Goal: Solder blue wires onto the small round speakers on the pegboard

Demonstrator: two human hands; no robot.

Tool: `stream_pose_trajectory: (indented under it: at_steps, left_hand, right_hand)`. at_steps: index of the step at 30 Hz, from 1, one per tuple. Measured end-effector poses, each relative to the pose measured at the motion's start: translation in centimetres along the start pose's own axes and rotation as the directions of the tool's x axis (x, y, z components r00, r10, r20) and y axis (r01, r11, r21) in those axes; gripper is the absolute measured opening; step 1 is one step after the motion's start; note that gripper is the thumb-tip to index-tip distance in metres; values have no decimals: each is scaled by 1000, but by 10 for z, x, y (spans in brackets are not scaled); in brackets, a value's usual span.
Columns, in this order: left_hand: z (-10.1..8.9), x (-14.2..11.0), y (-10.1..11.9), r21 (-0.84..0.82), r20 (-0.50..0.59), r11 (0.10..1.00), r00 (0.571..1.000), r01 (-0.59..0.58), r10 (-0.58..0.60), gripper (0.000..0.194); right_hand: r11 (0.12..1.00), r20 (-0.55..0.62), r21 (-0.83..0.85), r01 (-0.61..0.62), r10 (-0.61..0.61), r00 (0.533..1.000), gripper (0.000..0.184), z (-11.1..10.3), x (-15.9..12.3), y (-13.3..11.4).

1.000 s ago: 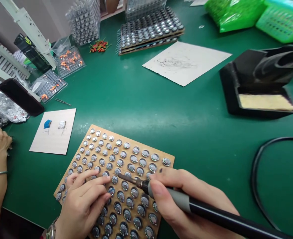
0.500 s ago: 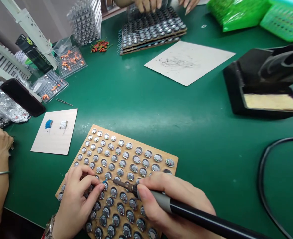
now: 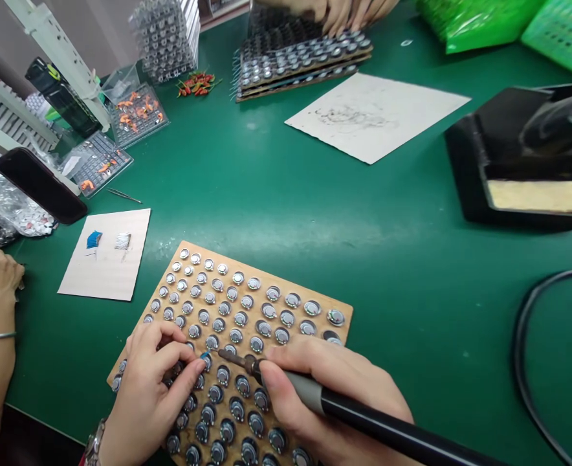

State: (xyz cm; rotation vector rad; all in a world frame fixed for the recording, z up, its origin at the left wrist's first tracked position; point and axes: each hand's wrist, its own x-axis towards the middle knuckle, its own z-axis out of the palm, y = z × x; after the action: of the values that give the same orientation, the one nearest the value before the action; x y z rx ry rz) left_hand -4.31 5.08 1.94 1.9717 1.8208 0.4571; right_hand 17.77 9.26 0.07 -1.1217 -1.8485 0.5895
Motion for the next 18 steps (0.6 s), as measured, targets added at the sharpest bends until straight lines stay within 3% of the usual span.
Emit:
stream_pose_trajectory:
  at_steps: [10, 18]
  left_hand:
    - [0, 0, -1, 10, 6, 1000, 1000, -6, 6, 11]
    - [0, -1, -1, 5, 5, 1000, 1000, -2, 2, 11]
  right_hand:
    - [998, -1, -53, 21, -21, 1000, 26, 6, 1, 2]
    - [987, 50, -80, 142, -139, 989, 17, 0, 1, -1]
